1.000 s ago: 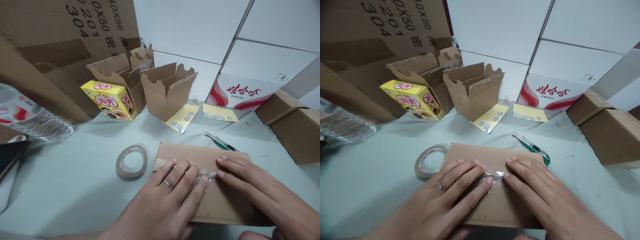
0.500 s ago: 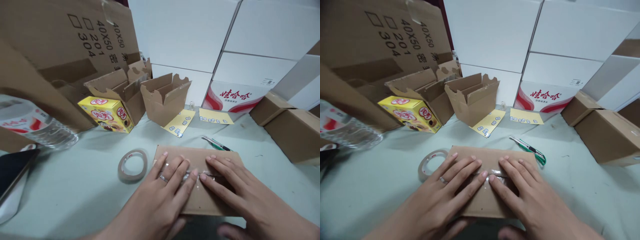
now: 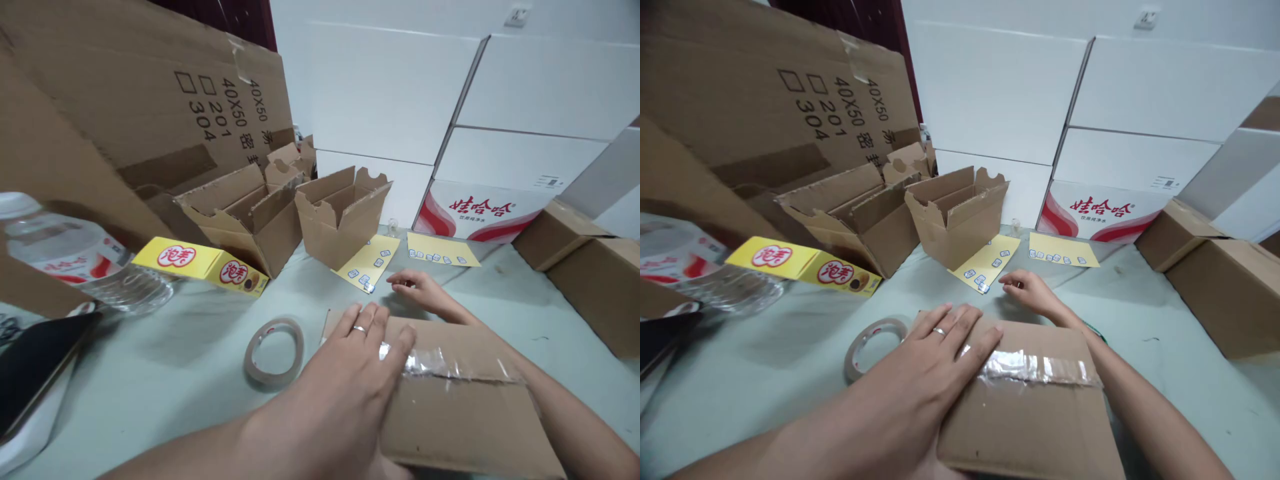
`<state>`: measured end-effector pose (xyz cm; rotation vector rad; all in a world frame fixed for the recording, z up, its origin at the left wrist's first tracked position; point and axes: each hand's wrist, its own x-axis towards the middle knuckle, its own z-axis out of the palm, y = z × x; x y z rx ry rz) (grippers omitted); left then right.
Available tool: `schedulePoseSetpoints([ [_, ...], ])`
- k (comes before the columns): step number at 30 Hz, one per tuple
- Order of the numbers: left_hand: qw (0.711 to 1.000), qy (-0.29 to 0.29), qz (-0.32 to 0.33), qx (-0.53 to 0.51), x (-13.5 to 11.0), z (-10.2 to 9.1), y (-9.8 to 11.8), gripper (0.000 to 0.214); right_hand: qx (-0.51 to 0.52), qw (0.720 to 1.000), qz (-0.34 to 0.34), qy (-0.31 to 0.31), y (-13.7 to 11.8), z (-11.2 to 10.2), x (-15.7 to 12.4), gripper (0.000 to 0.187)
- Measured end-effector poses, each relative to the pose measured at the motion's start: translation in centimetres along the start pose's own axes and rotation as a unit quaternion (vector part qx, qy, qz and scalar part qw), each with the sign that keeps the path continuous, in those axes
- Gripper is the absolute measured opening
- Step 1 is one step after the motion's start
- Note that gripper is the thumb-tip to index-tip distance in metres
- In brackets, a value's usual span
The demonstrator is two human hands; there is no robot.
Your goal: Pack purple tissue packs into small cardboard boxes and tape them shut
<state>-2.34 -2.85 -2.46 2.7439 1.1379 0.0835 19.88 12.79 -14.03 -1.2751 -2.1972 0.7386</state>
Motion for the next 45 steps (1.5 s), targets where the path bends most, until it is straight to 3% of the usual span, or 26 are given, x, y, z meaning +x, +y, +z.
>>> schedulePoseSetpoints([
  [6, 0.993, 0.022, 0.116, -0.005, -1.8, -1.5, -1.2, 0.057, -0.093, 0.991, -0.077, -0.049, 0.1, 3.1, 3.3, 0.023],
  [14, 0.986, 0.046, 0.143, 0.077, -1.2, -0.2, 0.5, 0.041, -0.173, 0.978, -0.088, -0.075, -0.4, 3.8, 4.0, 0.027],
  [21, 0.971, 0.094, 0.197, 0.1, 0.5, 2.0, 3.3, 0.038, -0.143, 0.983, -0.069, -0.094, -0.6, 3.4, 3.3, 0.029],
  [24, 0.972, 0.032, 0.219, 0.074, 0.8, 0.5, 3.5, 0.036, -0.088, 0.988, -0.062, -0.108, -1.1, 3.0, 2.9, 0.028],
  [26, 0.977, -0.026, 0.212, 0.02, 0.4, -1.3, 2.4, 0.05, -0.03, 0.993, -0.05, -0.099, -1.2, 2.4, 2.3, 0.025],
  [29, 0.982, -0.019, 0.164, -0.09, -0.4, -3.5, -0.5, 0.095, 0.076, 0.996, -0.02, -0.045, -1.5, 1.0, 0.9, 0.022],
  [31, 0.98, -0.015, 0.156, -0.122, -0.7, -4.2, -2.2, 0.111, 0.147, 0.989, 0.001, 0.009, -1.8, -0.3, -0.4, 0.025],
  [35, 0.977, -0.027, 0.166, -0.133, -0.7, -4.2, -3.8, 0.113, 0.257, 0.958, 0.028, 0.125, -3.3, -2.8, -4.1, 0.031],
  [39, 0.974, -0.041, 0.171, -0.143, -0.5, -4.0, -4.0, 0.12, 0.325, 0.92, 0.035, 0.214, -6.8, -4.7, -9.8, 0.027],
  [41, 0.971, -0.045, 0.177, -0.151, -0.6, -3.9, -4.3, 0.121, 0.338, 0.917, 0.025, 0.211, -9.4, -5.2, -13.0, 0.026],
  [45, 0.966, -0.055, 0.191, -0.167, -1.0, -3.6, -5.2, 0.122, 0.236, 0.963, -0.062, 0.117, -14.2, -4.9, -17.3, 0.019],
])
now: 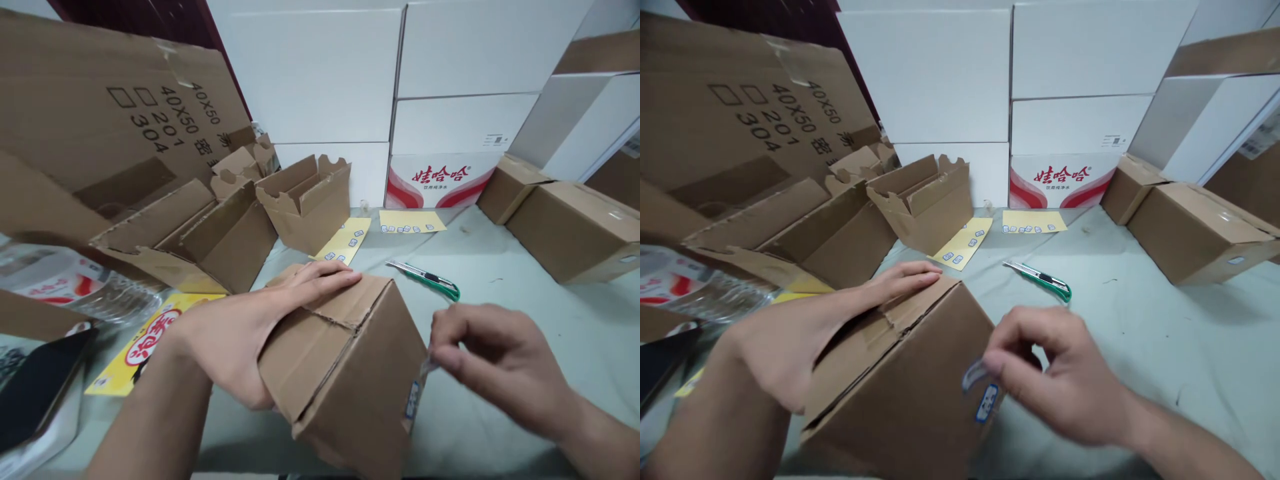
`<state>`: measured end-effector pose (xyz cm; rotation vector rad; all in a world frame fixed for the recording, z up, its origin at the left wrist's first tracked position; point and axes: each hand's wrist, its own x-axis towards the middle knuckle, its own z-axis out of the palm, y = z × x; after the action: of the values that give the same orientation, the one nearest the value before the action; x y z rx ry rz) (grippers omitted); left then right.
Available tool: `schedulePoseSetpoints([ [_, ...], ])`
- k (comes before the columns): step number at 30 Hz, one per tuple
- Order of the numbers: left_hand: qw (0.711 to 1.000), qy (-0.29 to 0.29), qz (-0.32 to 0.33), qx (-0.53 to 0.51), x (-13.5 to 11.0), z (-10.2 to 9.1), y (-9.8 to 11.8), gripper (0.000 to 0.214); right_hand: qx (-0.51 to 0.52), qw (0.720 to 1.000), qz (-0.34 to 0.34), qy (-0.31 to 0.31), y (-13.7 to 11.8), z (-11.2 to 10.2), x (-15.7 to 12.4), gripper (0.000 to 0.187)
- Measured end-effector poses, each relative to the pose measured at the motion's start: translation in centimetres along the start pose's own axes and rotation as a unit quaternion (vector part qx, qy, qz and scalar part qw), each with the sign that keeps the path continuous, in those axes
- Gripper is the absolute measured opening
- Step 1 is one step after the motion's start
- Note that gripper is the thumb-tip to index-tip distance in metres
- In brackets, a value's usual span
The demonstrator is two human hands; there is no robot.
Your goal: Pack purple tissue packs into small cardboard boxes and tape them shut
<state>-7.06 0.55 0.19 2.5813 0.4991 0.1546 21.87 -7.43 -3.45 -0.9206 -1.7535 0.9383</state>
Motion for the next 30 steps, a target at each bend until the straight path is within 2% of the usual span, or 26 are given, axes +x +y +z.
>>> schedulePoseSetpoints([
  [3, 1.0, -0.003, 0.002, -0.006, -0.3, -0.1, -0.5, 0.124, -0.039, 0.998, -0.049, -0.027, -1.2, 1.2, -0.5, 0.018],
  [7, 1.0, 0.008, -0.01, -0.022, -0.6, -0.5, -0.9, 0.12, -0.04, 0.999, -0.034, -0.014, -0.6, 1.6, -0.1, 0.022],
  [10, 0.999, 0.02, -0.029, -0.039, -0.9, -0.7, -1.2, 0.121, -0.049, 0.998, -0.031, -0.026, -0.2, 1.7, -0.1, 0.023],
  [18, 0.999, 0.038, 0.008, -0.035, -1.6, -0.9, -2.0, 0.114, -0.101, 0.989, -0.023, -0.102, 0.6, 1.6, -0.7, 0.022],
  [20, 0.998, 0.041, 0.003, -0.042, -1.7, -0.7, -1.9, 0.111, -0.121, 0.986, -0.04, -0.112, 0.9, 1.6, -0.9, 0.021],
  [25, 0.994, 0.093, -0.007, -0.064, -1.7, 0.2, -1.7, 0.098, -0.167, 0.974, -0.106, -0.109, 1.1, 1.9, -0.9, 0.016],
  [30, 0.994, 0.038, -0.013, -0.104, -1.8, -0.3, -2.7, 0.11, -0.235, 0.952, -0.168, -0.097, 1.0, 2.2, -0.9, 0.01],
])
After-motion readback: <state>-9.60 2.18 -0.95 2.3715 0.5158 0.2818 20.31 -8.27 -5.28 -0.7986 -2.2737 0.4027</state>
